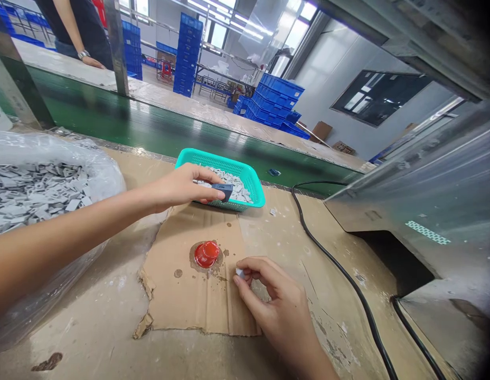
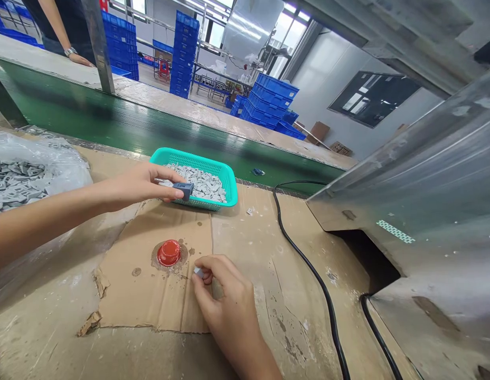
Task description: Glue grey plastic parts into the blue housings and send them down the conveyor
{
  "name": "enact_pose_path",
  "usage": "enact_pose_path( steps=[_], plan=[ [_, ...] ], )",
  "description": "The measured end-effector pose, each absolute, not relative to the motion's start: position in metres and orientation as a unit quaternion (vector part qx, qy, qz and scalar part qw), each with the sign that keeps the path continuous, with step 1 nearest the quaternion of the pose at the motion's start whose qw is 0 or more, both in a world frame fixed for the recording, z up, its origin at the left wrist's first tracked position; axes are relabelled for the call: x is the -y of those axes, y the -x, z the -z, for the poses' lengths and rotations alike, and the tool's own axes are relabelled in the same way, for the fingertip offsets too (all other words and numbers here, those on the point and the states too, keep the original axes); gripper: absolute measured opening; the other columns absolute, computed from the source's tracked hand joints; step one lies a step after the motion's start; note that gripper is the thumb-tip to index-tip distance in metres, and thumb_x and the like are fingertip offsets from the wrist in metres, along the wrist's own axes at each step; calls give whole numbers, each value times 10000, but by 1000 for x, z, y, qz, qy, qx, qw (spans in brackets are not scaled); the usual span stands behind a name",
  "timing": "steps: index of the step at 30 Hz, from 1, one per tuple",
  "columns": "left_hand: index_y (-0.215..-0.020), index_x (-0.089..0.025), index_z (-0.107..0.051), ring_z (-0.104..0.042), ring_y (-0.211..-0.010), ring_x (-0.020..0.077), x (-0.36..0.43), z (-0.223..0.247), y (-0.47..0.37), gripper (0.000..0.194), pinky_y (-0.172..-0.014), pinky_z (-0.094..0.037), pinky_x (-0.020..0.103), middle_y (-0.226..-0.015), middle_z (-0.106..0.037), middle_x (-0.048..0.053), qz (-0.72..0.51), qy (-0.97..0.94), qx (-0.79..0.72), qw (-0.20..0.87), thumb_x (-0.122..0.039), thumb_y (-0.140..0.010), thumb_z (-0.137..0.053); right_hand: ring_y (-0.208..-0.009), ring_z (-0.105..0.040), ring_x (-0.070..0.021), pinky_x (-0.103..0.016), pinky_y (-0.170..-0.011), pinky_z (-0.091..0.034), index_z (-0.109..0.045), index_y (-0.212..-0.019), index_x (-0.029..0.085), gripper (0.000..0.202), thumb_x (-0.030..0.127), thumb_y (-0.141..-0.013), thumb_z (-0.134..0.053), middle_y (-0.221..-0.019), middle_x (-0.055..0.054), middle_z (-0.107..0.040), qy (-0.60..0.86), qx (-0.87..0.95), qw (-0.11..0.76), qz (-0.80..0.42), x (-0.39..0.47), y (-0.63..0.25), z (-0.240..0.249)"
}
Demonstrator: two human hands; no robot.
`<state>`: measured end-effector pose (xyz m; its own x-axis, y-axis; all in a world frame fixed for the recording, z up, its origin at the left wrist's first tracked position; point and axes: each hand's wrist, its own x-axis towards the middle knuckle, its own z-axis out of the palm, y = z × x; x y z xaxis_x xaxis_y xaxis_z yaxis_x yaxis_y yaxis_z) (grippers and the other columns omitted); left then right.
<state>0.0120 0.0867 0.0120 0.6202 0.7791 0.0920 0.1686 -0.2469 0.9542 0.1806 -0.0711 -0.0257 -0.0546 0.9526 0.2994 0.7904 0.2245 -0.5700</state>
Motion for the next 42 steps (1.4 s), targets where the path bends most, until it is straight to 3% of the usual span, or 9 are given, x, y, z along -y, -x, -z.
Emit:
enact_pose_path(
  steps=[30, 42],
  plan=[
    [-782, -201, -658, -540, -756, 156, -83, -12, -16, 220, -672, -407, 258, -802, -624, 3, -274, -741, -342, 509, -338, -614, -625, -713, -532, -139, -249, -637, -440, -489, -848, 199, 128, 97, -789, -441, -773, -15, -542, 607, 730, 288, -126, 71, -184, 27],
    [-747, -179, -573, -521, -715, 127, -85, -13, -15, 169, -654, -383, 237, -793, -570, -13, -282, -769, -336, 465, -296, -627, -600, -697, -536, -140, -238, -606, -447, -494, -836, 196, 132, 94, -775, -437, -749, -16, -548, 618, 719, 290, -132, 71, -186, 25]
  ],
)
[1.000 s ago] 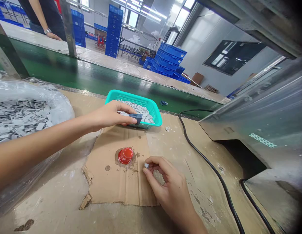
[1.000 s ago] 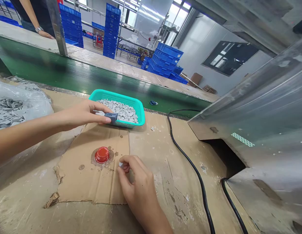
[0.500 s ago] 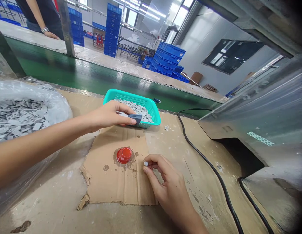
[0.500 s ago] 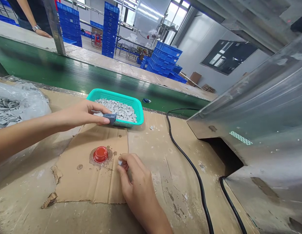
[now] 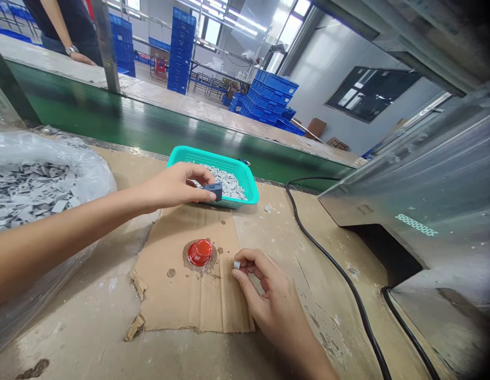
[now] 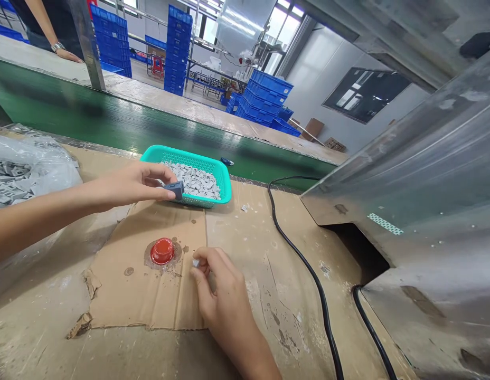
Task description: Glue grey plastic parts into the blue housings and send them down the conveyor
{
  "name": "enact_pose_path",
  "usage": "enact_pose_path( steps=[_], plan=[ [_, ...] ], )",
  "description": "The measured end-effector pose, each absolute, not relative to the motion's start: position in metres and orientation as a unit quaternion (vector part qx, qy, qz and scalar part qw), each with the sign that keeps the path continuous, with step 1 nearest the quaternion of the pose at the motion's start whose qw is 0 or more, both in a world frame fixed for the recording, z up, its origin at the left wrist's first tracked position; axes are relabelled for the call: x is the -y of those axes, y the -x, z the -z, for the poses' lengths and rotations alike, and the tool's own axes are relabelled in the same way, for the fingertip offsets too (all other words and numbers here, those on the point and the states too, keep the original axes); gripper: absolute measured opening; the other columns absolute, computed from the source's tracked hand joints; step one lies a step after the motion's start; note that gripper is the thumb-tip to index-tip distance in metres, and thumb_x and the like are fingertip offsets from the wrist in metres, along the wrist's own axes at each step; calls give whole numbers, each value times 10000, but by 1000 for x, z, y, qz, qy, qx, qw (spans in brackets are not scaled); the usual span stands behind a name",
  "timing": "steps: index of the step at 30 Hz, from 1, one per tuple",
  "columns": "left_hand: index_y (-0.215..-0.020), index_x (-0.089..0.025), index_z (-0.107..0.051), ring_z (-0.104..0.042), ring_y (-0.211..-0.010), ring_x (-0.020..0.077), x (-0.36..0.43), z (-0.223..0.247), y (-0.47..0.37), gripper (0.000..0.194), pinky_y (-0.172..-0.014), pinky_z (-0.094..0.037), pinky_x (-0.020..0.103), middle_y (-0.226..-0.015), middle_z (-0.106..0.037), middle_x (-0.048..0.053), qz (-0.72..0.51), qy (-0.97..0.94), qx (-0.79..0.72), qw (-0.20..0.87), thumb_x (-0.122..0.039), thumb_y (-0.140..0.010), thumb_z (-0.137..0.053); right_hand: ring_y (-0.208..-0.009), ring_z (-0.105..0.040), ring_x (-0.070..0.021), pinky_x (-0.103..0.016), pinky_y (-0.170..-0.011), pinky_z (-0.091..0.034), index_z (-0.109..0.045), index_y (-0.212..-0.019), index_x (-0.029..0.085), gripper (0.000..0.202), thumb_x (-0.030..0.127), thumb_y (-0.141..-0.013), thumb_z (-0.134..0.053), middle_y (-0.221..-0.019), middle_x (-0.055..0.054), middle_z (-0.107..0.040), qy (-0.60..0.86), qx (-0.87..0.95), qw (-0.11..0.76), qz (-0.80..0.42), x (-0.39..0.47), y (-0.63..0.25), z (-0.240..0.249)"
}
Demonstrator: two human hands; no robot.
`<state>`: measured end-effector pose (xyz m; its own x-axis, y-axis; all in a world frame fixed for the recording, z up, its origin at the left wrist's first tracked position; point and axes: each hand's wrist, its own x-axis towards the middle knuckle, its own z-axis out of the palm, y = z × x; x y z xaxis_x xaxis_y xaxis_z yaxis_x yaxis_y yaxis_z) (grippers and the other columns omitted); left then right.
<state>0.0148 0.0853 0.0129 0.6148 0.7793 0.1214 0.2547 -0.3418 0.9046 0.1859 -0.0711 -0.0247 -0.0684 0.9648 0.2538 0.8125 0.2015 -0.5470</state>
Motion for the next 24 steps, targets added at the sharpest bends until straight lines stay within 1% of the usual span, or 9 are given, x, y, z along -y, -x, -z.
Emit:
enact_pose_path(
  steps=[11, 18, 22, 24],
  plan=[
    [-728, -171, -577, -509, -743, 116, -83, -14, -14, 148, -668, -382, 215, -784, -559, -16, -277, -770, -336, 466, -274, -626, -610, -736, -503, -138, -247, -651, -425, -458, -877, 202, 146, 85, -800, -415, -787, -12, -507, 612, 715, 283, -184, 69, -187, 26],
    [-735, -173, -578, -514, -727, 123, -83, -15, -14, 173, -663, -390, 230, -790, -556, -11, -264, -767, -345, 472, -299, -621, -611, -723, -493, -132, -245, -660, -422, -444, -875, 206, 155, 76, -805, -397, -777, -5, -487, 612, 713, 274, -207, 69, -189, 25],
    [-718, -169, -564, -509, -696, 117, -83, -14, -15, 167, -654, -393, 234, -754, -540, -19, -268, -767, -342, 473, -294, -617, -609, -712, -486, -132, -247, -651, -425, -446, -863, 206, 134, 93, -805, -403, -763, -3, -482, 612, 699, 289, -230, 68, -191, 27],
    [-705, -166, -547, -510, -680, 112, -84, -15, -14, 157, -645, -395, 234, -725, -530, -24, -274, -765, -342, 471, -284, -620, -605, -715, -486, -131, -246, -647, -427, -452, -865, 209, 125, 107, -802, -418, -767, -3, -481, 604, 686, 316, -256, 67, -193, 29]
  ],
)
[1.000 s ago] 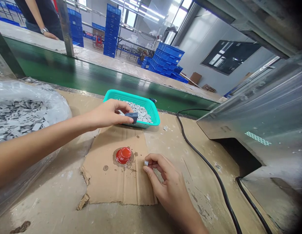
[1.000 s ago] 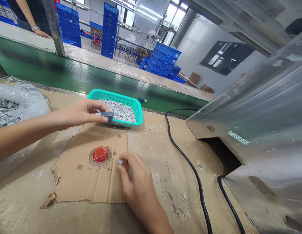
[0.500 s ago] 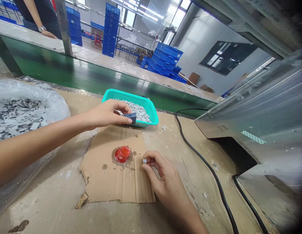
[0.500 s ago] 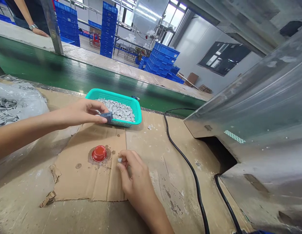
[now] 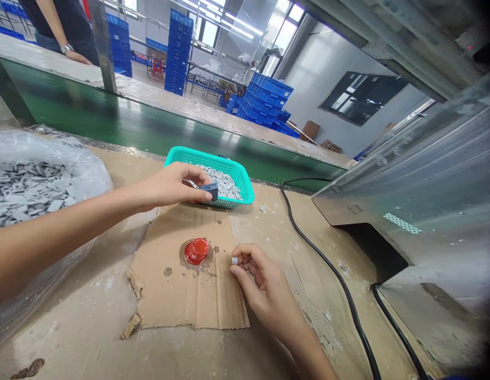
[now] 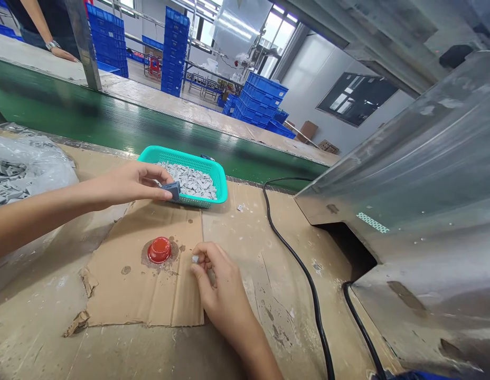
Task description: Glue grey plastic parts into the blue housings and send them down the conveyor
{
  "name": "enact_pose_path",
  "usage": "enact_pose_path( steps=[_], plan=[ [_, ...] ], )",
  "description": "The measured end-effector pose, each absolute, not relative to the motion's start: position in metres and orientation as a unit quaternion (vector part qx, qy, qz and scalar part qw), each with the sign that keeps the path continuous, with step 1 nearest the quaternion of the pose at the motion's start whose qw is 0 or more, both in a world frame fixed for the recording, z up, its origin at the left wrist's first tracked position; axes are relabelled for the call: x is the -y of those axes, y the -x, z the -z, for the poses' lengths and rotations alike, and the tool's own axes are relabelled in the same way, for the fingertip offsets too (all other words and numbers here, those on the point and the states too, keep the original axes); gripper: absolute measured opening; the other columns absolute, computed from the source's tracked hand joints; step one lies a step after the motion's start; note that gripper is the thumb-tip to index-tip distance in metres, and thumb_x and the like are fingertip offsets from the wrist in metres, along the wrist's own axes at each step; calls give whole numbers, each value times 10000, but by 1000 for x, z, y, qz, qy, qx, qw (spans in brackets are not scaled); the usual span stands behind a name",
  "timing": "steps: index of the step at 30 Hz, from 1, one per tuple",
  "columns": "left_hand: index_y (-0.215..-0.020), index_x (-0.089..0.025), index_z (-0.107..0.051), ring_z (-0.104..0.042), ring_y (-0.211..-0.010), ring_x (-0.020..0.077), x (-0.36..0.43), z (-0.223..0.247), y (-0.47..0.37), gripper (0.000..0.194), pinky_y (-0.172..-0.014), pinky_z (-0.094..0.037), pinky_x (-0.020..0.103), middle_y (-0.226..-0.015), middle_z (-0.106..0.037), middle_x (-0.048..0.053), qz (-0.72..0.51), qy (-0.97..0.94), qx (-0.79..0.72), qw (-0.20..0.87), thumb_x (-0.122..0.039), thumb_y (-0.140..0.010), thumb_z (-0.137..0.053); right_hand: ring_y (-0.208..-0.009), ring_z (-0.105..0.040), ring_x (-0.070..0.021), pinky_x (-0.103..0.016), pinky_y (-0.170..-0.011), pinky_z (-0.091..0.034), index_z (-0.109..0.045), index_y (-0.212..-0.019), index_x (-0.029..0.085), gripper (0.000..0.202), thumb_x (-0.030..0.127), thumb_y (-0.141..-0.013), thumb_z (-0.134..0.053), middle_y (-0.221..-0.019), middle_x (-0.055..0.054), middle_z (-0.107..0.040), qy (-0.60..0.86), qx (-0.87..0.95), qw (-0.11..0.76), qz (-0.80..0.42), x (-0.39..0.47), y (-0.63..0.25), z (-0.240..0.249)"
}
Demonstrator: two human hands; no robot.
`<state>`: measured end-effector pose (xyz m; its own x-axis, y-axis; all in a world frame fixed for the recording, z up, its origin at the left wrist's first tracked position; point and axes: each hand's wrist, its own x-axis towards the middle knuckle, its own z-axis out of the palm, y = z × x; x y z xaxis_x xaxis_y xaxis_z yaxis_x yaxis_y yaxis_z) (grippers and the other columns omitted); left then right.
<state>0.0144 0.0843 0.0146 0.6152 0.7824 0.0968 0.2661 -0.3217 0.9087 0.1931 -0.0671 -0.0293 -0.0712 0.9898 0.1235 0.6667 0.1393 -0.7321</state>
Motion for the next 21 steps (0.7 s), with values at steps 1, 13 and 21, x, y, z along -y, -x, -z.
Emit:
enact_pose_path(
  steps=[1, 13, 21],
  plan=[
    [-700, -165, -538, -513, -677, 111, -85, -15, -14, 152, -641, -396, 235, -717, -529, -26, -279, -765, -345, 467, -277, -621, -605, -709, -487, -127, -243, -641, -429, -452, -878, 214, 128, 115, -800, -430, -764, 1, -477, 598, 674, 338, -272, 67, -194, 31],
    [-737, -173, -521, -577, -677, 142, -99, -34, 3, 199, -620, -435, 271, -746, -585, 2, -338, -739, -387, 436, -278, -609, -632, -691, -441, -134, -298, -651, -383, -526, -769, 206, 108, 106, -740, -499, -800, -14, -408, 592, 644, 459, -156, 67, -201, 26],
    [-734, -174, -515, -576, -675, 132, -95, -33, 1, 195, -605, -438, 259, -809, -572, -2, -326, -755, -367, 436, -276, -608, -623, -706, -420, -141, -294, -660, -363, -478, -726, 201, 109, 93, -714, -481, -792, -13, -398, 615, 647, 441, -96, 69, -196, 22]
  ],
)
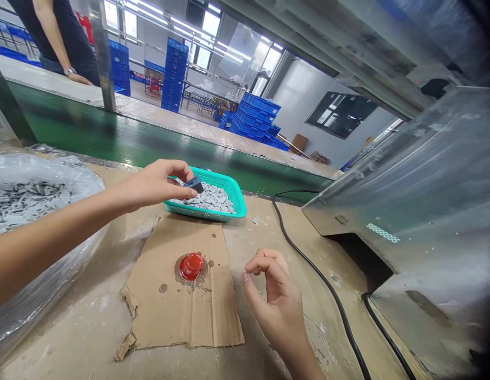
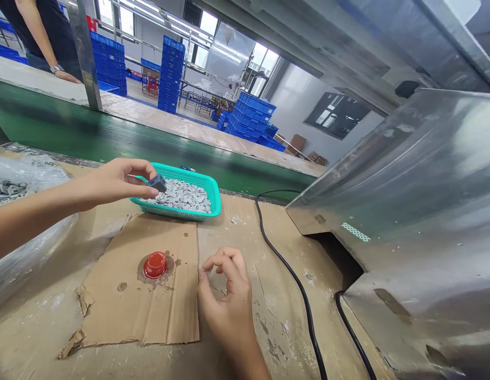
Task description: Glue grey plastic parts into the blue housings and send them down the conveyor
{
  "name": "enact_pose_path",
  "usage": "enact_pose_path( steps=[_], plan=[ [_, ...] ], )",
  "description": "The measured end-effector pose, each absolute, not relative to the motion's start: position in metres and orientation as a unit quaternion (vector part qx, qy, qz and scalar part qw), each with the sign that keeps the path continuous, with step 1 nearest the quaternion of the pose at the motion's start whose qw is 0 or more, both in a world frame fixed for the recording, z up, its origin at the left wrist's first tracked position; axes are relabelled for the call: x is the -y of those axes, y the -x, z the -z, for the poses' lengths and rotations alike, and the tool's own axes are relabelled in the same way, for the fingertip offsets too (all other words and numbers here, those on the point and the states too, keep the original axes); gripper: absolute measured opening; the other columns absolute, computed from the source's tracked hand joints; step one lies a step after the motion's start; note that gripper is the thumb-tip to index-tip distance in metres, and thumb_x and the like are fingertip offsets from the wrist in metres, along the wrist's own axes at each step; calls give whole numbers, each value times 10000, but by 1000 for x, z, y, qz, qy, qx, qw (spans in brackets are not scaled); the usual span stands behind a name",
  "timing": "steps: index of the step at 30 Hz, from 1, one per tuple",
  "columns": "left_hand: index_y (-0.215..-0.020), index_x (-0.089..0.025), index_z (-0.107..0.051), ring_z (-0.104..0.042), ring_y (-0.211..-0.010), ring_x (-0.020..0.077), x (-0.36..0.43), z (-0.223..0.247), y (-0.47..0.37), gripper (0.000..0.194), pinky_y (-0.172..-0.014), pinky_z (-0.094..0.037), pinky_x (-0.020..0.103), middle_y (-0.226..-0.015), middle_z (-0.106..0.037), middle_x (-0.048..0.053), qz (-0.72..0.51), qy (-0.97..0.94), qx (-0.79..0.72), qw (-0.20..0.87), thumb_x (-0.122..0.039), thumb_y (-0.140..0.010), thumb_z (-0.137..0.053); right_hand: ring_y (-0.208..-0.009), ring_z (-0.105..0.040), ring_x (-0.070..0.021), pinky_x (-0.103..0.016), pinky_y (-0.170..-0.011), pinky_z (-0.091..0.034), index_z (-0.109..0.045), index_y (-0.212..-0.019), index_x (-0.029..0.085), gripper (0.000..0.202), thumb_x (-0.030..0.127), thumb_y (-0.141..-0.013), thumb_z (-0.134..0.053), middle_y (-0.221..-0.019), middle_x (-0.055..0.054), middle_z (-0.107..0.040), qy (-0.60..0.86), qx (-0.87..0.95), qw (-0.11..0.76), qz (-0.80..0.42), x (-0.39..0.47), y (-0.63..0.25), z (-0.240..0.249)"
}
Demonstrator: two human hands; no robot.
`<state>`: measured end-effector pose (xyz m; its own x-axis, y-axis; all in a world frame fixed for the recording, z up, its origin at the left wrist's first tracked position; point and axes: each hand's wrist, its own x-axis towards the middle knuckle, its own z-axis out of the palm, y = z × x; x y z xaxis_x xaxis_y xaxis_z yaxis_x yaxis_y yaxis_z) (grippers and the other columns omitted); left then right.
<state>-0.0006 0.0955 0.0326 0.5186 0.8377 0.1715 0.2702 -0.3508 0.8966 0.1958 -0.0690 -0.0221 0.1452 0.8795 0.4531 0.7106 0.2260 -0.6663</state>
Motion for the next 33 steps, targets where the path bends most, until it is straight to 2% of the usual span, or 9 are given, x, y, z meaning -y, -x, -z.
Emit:
enact_pose_path(
  steps=[8, 11, 14, 16, 18, 20, 25, 30, 33],
  plan=[
    [-734, -173, -511, -569, -640, 115, -94, -34, 0, 183, -576, -423, 236, -770, -551, -15, -323, -753, -361, 444, -260, -614, -619, -806, -470, -162, -308, -725, -385, -506, -753, 201, 99, 110, -750, -468, -854, -36, -446, 605, 666, 421, -121, 69, -199, 18],
    [-730, -174, -516, -562, -636, 106, -93, -34, 0, 171, -579, -416, 229, -756, -544, -23, -324, -755, -354, 447, -256, -620, -620, -908, -473, -180, -329, -797, -375, -521, -745, 202, 97, 118, -756, -474, -938, -53, -472, 604, 675, 402, -135, 70, -202, 17],
    [-727, -177, -517, -555, -634, 99, -93, -34, 0, 165, -571, -410, 218, -746, -538, -28, -323, -754, -353, 450, -253, -624, -620, -905, -480, -173, -324, -797, -391, -534, -860, 222, 167, 115, -734, -512, -1024, -53, -491, 602, 684, 382, -154, 72, -203, 16],
    [-727, -179, -517, -552, -646, 102, -93, -33, 0, 170, -570, -408, 216, -749, -538, -27, -322, -754, -355, 449, -260, -622, -622, -827, -497, -155, -308, -753, -415, -514, -980, 243, 285, 109, -728, -522, -983, -39, -520, 604, 689, 363, -168, 73, -204, 17],
    [-728, -181, -519, -549, -667, 111, -94, -33, 0, 182, -580, -408, 223, -763, -544, -20, -322, -758, -355, 443, -278, -617, -625, -775, -506, -145, -300, -732, -422, -506, -1021, 254, 316, 111, -740, -514, -905, -22, -546, 610, 691, 347, -173, 74, -204, 17],
    [-732, -182, -523, -546, -673, 119, -95, -32, 1, 198, -591, -410, 236, -776, -552, -12, -321, -764, -355, 434, -301, -612, -625, -750, -511, -140, -290, -715, -427, -524, -1002, 253, 282, 120, -754, -503, -873, -17, -556, 612, 693, 342, -170, 74, -202, 16],
    [-729, -177, -519, -545, -673, 133, -95, -31, 0, 209, -606, -419, 259, -773, -562, 2, -320, -775, -357, 413, -313, -606, -619, -750, -508, -139, -287, -711, -432, -588, -917, 226, 207, 136, -755, -496, -962, -51, -502, 606, 703, 346, -136, 72, -199, 15],
    [-733, -177, -496, -559, -666, 131, -101, -32, 4, 188, -605, -434, 257, -768, -560, 0, -319, -771, -340, 434, -289, -622, -597, -641, -497, -132, -248, -584, -428, -578, -883, 204, 158, 141, -757, -507, -776, -28, -562, 614, 703, 338, -121, 68, -199, 14],
    [-759, -183, -512, -556, -652, 141, -106, -38, 12, 197, -574, -427, 251, -757, -578, 7, -312, -796, -372, 362, -304, -624, -589, -597, -485, -135, -247, -562, -419, -553, -875, 199, 135, 159, -752, -514, -698, -15, -561, 618, 700, 348, -84, 62, -201, 9]
  ],
)
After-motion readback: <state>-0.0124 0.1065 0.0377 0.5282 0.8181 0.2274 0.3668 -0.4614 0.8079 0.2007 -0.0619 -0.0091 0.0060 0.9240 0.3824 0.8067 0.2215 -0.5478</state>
